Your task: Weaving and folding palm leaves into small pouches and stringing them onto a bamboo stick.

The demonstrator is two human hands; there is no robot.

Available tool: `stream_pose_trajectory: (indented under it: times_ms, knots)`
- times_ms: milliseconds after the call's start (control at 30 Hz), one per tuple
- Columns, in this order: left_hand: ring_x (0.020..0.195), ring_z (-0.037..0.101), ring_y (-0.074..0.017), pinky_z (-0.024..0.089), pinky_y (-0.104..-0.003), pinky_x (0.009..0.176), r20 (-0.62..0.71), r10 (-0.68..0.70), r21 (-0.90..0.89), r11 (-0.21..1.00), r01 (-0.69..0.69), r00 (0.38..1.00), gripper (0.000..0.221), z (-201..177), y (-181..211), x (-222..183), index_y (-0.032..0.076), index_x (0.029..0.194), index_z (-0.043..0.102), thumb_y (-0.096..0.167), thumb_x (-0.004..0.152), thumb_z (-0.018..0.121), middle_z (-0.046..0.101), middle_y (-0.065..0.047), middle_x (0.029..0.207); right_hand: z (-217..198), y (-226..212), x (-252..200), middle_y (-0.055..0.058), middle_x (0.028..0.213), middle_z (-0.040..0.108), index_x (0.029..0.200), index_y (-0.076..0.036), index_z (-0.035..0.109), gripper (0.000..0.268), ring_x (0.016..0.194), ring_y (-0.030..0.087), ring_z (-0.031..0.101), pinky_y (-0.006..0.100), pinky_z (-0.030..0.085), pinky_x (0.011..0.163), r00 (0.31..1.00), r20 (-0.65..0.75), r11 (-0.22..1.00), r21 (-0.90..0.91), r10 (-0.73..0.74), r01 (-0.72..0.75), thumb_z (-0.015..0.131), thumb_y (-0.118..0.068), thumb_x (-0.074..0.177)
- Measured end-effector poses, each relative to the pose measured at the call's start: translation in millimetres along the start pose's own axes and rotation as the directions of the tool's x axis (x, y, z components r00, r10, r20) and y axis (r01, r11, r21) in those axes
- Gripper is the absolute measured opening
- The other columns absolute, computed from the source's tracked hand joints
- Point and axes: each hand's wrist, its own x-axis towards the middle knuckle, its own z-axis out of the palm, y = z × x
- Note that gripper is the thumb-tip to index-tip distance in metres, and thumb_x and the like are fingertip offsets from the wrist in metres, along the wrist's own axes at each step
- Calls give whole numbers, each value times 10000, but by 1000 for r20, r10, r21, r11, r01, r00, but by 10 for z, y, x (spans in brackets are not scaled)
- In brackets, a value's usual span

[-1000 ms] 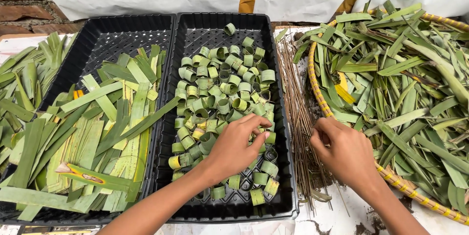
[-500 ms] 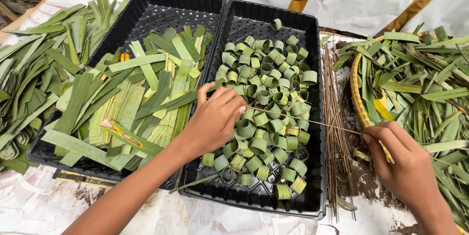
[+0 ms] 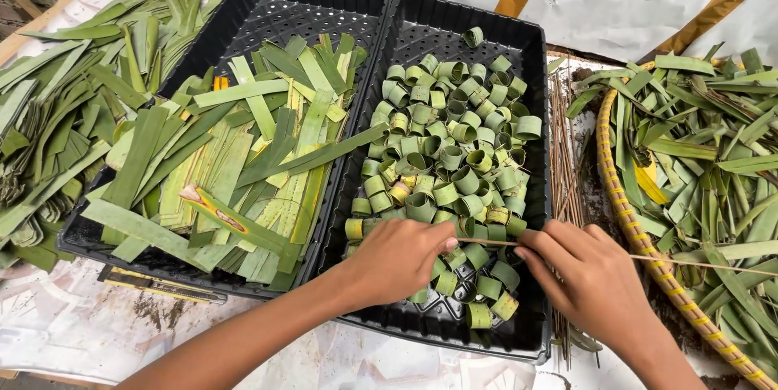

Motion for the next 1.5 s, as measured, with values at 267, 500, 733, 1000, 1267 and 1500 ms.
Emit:
stream_pose_trajectory:
  times_ms: [267, 500, 733, 1000, 1267, 1500]
  knots:
    - [480, 536, -214, 472, -393, 469, 0, -10, -35, 999, 10, 1000, 167, 14, 266, 15, 92, 955, 557, 153, 1076, 460, 564, -32, 612, 254, -146, 101, -8, 757, 554, 982, -123, 634, 55, 548, 161, 531, 317, 435, 476, 994, -18, 990, 86, -112, 113, 621, -176, 989]
    - [574, 546, -190, 450, -350, 539, -92, 70, -136, 987, -82, 993, 163, -61, 177, -54, 107, 1004, 589, 185, 1073, 462, 608, -32, 732, 150, 2, 52, 3, 764, 594, 994, -101, 659, 95, 556, 197, 507, 317, 430, 515, 990, -90, 980, 159, -108, 121, 604, -178, 992]
    - [628, 591, -178, 454, -337, 565, -135, 165, -210, 959, -191, 977, 136, -32, 201, -30, 92, 1030, 609, 92, 1053, 474, 609, -18, 714, 88, -45, 56, 18, 830, 613, 1014, -92, 652, 125, 645, 212, 577, 326, 469, 586, 999, -35, 965, 256, -41, 49, 556, -171, 1002]
    - [547, 521, -138, 417, -300, 514, -246, 135, -206, 961, -187, 960, 149, -64, 235, -41, 101, 996, 621, 127, 1055, 487, 591, 10, 712, 13, -44, 4, 26, 820, 576, 1014, -78, 644, 101, 628, 209, 551, 335, 460, 556, 998, -40, 989, 143, -39, 45, 588, -160, 997]
    - [538, 565, -77, 439, -235, 513, -301, -55, -367, 928, -63, 952, 150, -258, 123, 84, 114, 956, 696, 110, 1018, 560, 671, 23, 725, -202, 32, -390, 2, 822, 640, 1105, -102, 659, 155, 668, 183, 615, 308, 481, 631, 977, -6, 962, 180, 211, -207, 604, -159, 972]
    - [727, 567, -80, 435, -215, 594, -226, -55, -495, 866, -66, 973, 172, -86, 289, 318, 112, 976, 747, 186, 1002, 594, 692, 4, 910, -162, -99, -676, -81, 812, 701, 986, -166, 657, 64, 575, 91, 608, 239, 469, 577, 900, -5, 884, 191, 436, -428, 609, -206, 972]
